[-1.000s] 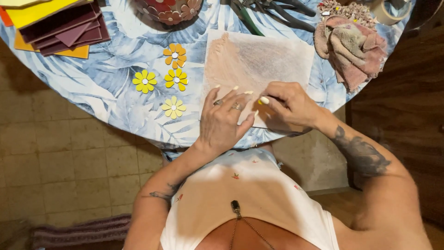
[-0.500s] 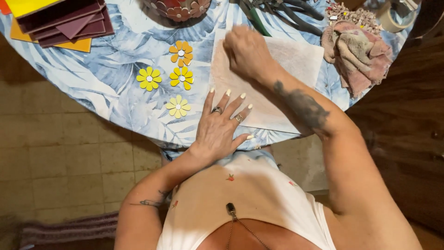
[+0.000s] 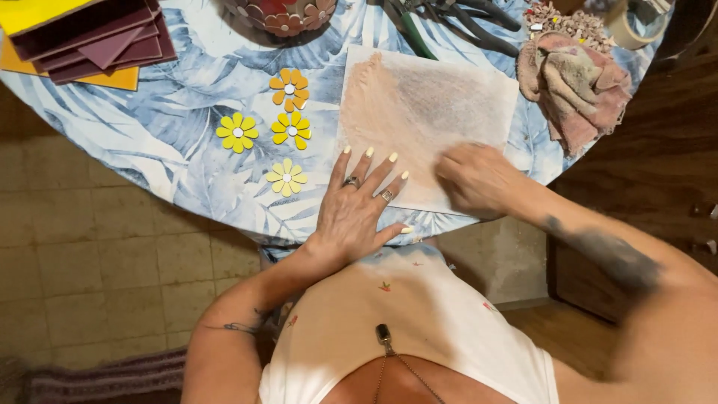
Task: Sanding the edges of small yellow flower-shaped mosaic tiles using sandpaper on a table.
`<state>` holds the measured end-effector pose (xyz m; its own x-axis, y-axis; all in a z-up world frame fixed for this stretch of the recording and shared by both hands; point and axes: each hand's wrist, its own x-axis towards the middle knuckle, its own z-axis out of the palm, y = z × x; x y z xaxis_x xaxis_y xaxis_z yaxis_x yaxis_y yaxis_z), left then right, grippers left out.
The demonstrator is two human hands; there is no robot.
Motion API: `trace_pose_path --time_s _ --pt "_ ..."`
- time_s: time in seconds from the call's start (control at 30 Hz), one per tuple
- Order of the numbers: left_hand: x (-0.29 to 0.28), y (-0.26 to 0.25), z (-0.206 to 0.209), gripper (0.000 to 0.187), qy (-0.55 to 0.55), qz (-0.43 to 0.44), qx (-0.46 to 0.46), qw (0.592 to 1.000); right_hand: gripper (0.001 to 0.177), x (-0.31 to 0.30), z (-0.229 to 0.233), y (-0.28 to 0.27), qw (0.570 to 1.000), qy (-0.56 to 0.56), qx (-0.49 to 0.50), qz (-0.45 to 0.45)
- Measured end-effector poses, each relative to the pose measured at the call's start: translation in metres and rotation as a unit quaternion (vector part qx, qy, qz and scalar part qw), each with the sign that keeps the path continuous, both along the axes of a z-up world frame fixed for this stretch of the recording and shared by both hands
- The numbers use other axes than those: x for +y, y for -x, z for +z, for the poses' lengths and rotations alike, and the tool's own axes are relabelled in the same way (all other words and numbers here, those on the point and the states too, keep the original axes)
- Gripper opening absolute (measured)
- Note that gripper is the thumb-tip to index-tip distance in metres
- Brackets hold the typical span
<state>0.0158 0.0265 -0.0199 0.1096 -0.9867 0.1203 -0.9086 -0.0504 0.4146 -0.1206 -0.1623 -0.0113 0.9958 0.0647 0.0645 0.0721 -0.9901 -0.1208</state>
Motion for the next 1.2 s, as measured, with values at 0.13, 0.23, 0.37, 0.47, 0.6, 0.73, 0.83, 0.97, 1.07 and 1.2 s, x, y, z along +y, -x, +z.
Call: trace_pose_path --time_s 0.13,0.23,0.37,0.47,0.6,0.73,0.83,0.97,1.07,1.2 --pt "0.001 0.002 -0.001 0.062 0.002 0.008 -0.01 1.0 0.013 0.0 -0.02 -0.093 0.998 -0.034 -0.045 -0.007" --pt "0.001 0.004 -0.002 0.064 0.001 0.013 -0.017 1.0 0.01 -0.021 -0.043 -0.133 0.986 0.055 -0.157 -0.011" --pt "0.001 0.004 -0.002 0.065 0.0 0.017 -0.015 1.0 0.013 -0.006 -0.023 -0.08 0.99 0.041 -0.133 0.031" --pt "0.001 0.003 -0.002 0.066 0.011 0.014 -0.011 1.0 0.013 -0.032 -0.043 0.005 0.994 0.027 -0.054 0.089" --pt "0.0 0.006 0.001 0.058 0.051 0.018 -0.005 0.998 0.01 -0.047 -0.019 0.031 0.997 -0.017 0.0 0.08" --pt "-0.009 0.013 0.004 0.048 0.139 0.061 -0.002 0.988 0.005 -0.034 0.02 0.011 0.997 -0.072 0.006 0.02" --pt "-0.019 0.015 0.013 0.038 0.229 0.095 0.07 0.966 0.016 -0.005 0.016 0.001 0.93 -0.363 -0.01 -0.056" --pt "-0.027 0.02 0.017 0.027 0.272 0.093 0.136 0.948 0.022 0.013 0.024 -0.005 0.867 -0.494 -0.022 -0.057" --pt "-0.031 0.024 0.015 0.023 0.281 0.082 0.14 0.946 0.023 0.013 0.02 -0.003 0.853 -0.518 -0.033 -0.06" --pt "-0.034 0.025 0.017 0.018 0.309 0.095 0.123 0.939 0.021 0.008 0.009 -0.002 0.846 -0.527 -0.046 -0.068"
